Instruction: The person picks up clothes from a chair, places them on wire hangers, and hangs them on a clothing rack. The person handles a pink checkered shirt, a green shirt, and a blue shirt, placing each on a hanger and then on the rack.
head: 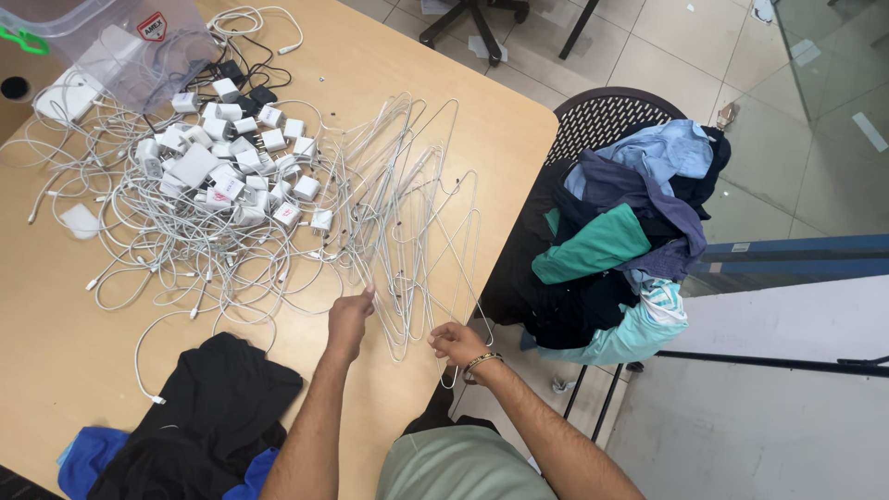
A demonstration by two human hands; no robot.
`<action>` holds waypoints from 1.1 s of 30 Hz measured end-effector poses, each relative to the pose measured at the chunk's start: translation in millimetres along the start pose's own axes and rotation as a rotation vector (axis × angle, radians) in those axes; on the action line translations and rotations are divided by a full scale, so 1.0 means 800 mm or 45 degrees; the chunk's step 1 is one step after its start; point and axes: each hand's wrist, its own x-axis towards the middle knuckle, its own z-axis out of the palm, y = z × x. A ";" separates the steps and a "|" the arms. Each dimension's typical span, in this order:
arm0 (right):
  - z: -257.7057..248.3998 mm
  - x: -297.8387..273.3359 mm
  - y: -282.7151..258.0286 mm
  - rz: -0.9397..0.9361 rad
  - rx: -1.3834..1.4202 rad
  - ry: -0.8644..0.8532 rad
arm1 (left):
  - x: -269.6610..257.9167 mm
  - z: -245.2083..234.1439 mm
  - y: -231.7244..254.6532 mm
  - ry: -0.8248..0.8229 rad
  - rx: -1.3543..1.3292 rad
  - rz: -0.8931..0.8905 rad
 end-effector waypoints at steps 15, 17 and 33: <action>-0.003 0.007 0.012 0.022 0.062 -0.072 | 0.000 0.053 0.059 0.129 0.614 -0.098; -0.005 0.007 0.017 0.022 0.064 -0.067 | -0.001 0.056 0.064 0.113 0.718 -0.054; -0.005 0.004 0.014 0.069 0.046 -0.070 | -0.017 0.055 0.071 0.348 1.011 0.033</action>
